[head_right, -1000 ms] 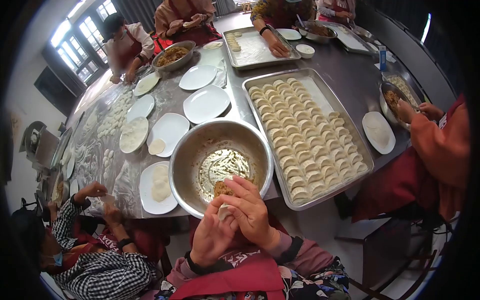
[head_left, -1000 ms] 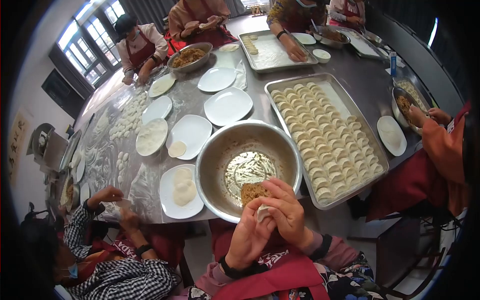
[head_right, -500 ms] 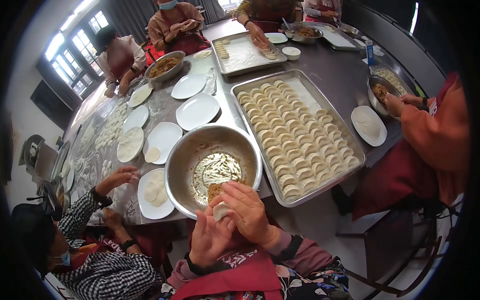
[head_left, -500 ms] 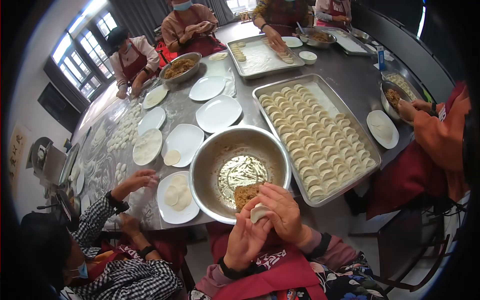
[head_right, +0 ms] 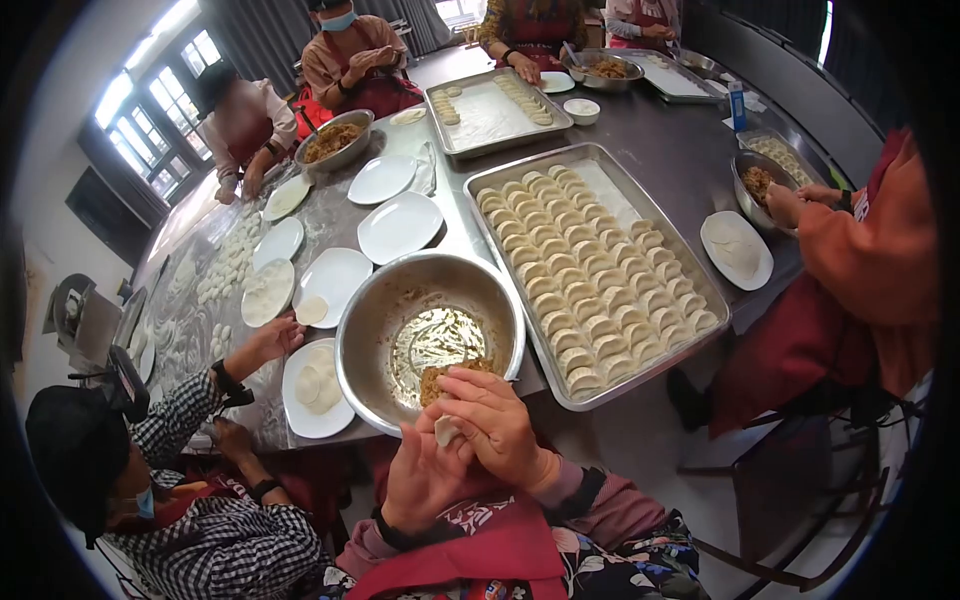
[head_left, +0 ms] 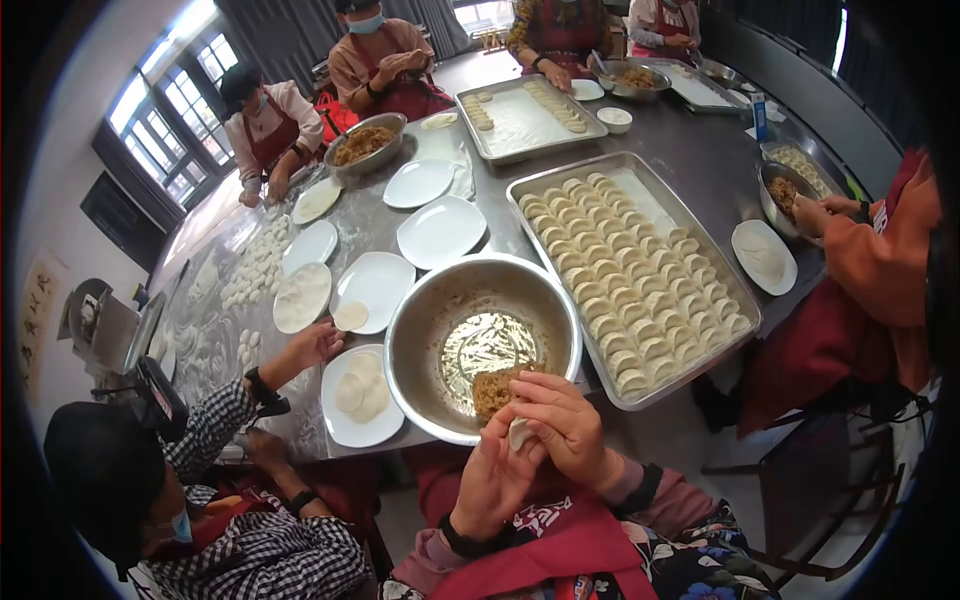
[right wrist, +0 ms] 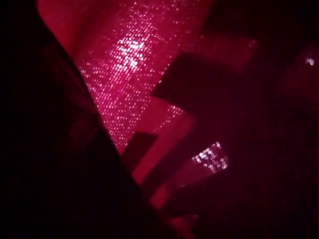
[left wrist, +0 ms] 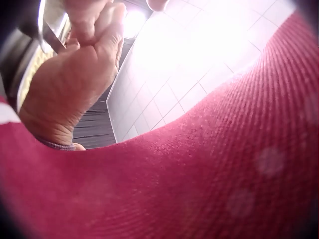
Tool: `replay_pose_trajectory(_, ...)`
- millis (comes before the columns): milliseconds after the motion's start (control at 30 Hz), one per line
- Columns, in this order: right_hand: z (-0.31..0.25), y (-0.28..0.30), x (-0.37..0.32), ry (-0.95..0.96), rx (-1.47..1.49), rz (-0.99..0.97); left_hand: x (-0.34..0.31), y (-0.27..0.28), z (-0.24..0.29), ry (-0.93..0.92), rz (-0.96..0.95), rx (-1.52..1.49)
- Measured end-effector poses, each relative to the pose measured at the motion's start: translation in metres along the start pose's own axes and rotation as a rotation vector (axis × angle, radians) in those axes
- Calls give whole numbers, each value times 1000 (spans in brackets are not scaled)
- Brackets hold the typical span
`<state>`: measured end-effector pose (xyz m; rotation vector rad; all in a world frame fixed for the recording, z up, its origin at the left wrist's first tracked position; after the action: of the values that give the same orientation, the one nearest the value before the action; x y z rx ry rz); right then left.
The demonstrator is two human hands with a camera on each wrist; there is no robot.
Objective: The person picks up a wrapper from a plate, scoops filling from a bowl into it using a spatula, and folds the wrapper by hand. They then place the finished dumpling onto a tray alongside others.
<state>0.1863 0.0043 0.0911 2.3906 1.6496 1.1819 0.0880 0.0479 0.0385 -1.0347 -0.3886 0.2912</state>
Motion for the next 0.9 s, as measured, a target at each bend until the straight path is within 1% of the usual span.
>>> replay_pose_trajectory(133, 2, -5, 1, 47, -20, -11, -1, 6, 4, 18, 7, 84)
replay_pose_trajectory(200, 5, -7, 0, -18, 18, -58, -1, 4, 4, 25, -27, 37)
replay_pose_trajectory(233, 2, -7, 0, -21, 13, -67, 0, 0, 7, 50, 46, 128)
replay_pose_trajectory(300, 2, -7, 4, -130, 154, -50, -3, 2, 9, 64, 30, 132)
replay_pose_trajectory(333, 4, -8, 4, -123, 155, -59, -3, 4, 11, 85, 5, 153)
replay_pose_trajectory(400, 9, -13, 3, -134, 175, -164, -1, 6, 11, 70, -32, 158)
replay_pose_trajectory(467, 6, -10, 6, -134, 180, -171, 1, 1, 10, 92, -1, 180)
replay_pose_trajectory(600, 8, -9, 5, -91, 158, -209, 5, -1, 14, 101, -16, 196)
replay_pose_trajectory(667, 7, -8, 5, -86, 130, -221, 4, 6, 6, 180, -8, 139)
replay_pose_trajectory(800, 3, -8, 8, -150, 163, -231, 4, 6, 8, 221, -13, 153)
replay_pose_trajectory(867, 13, -9, 3, -344, 396, -135, 2, 8, 8, 245, 17, 205)
replay_pose_trajectory(900, 16, -7, 3, -350, 395, -136, 2, 9, 8, 247, 19, 199)
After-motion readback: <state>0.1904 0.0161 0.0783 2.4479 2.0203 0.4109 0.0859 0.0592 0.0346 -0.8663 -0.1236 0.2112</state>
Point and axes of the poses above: each hand's wrist, its own x-axis towards the middle knuckle, its own y-axis out of the back of the hand, z = x × y, the point moved 7 cm from there along x, towards the middle knuckle, and after that the axes turned 15 degrees about -z, right-handed, at the moved point
